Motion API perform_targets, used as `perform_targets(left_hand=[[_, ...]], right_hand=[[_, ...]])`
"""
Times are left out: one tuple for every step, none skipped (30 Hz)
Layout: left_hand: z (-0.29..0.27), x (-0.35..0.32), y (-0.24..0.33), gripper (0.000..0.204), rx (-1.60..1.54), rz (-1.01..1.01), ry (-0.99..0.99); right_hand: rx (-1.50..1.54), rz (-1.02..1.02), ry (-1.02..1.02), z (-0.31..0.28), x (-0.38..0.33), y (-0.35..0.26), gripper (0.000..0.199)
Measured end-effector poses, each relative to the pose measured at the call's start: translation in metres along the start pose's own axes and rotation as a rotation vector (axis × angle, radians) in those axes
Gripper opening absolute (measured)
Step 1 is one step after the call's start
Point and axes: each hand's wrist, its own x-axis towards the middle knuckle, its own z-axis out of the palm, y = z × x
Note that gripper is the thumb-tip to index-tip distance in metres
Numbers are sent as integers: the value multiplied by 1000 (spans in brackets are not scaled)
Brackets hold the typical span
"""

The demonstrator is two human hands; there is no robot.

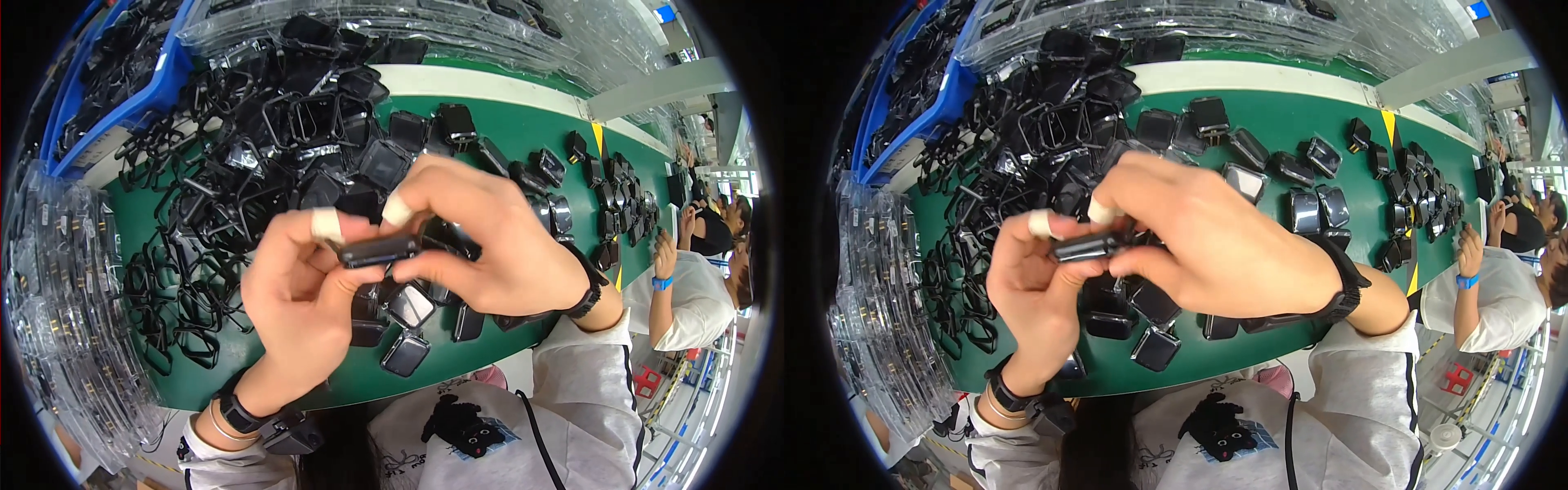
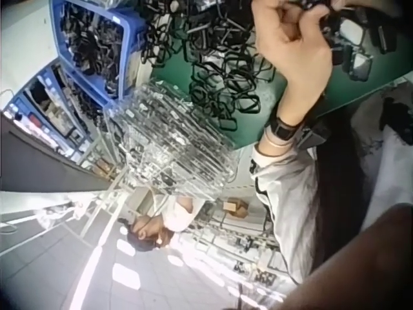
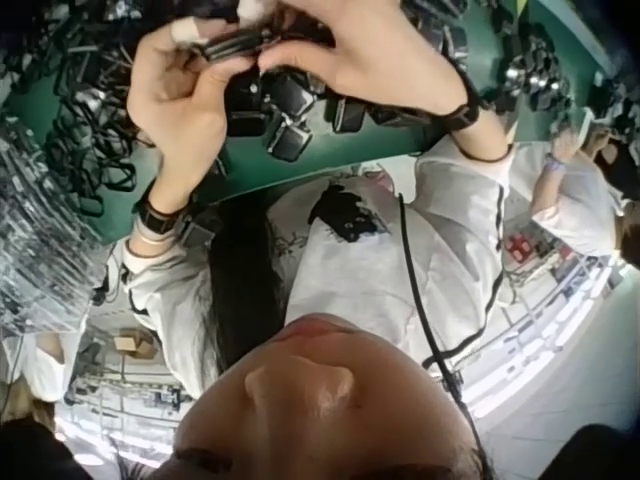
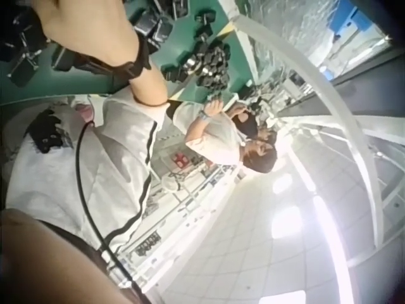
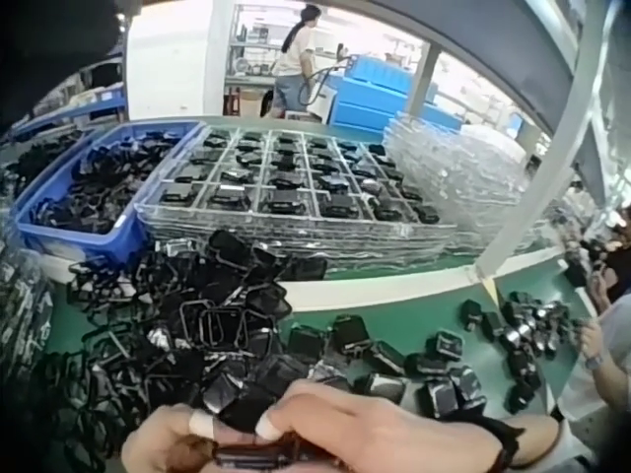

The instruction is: The person tests smartwatches by picking them up from a pile, peeling the protective film from each screen, and tapping the display to cycle through menus before placing them aside.

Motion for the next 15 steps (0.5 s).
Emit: perform_targets(left_hand=[[1,-1,0,30,-9,-32,17],[0,-3,0,28,48,6,8],[0,-4,1,26,106,45,-2],[5,-4,2,25,63,-17,71],[4,-4,4,26,57,-106,54],[4,-3,4,26,85,-73,17],[5,-1,5,26,113,-39,-19],[7,1,7,26,55,-25,-28],[12,2,10,24,48,-18,22],[6,1,6,23,81,30,-10],[0,-1,3,22,118,76,-36],[1,-2,5,21,174,90,-21],[-1,-4,4,20,233,128,-26],[-3,-5,3,20,256,165,-34],[-3,-5,1,20,278,201,-41]], right_hand=[[-13,-3,-27,-3,1,-3,30],[-21,-24,-46,-5,0,-3,29],[-30,-45,-65,-5,-1,-1,29],[-66,-62,-34,-1,-1,-2,27],[-153,-92,-10,0,-3,-5,25],[-147,-83,7,1,-4,-6,24],[-140,-74,24,0,-5,-5,23],[-118,-60,24,-2,-5,-5,19],[-130,-76,31,-2,-5,-4,19],[-114,-95,19,-1,-6,-4,19],[-94,-115,4,1,-6,-4,18],[-98,-120,-14,1,-7,-4,18],[-105,-137,-9,2,-8,-4,18],[-110,-155,-19,3,-8,-4,18],[-115,-173,-28,3,-8,-5,18]])
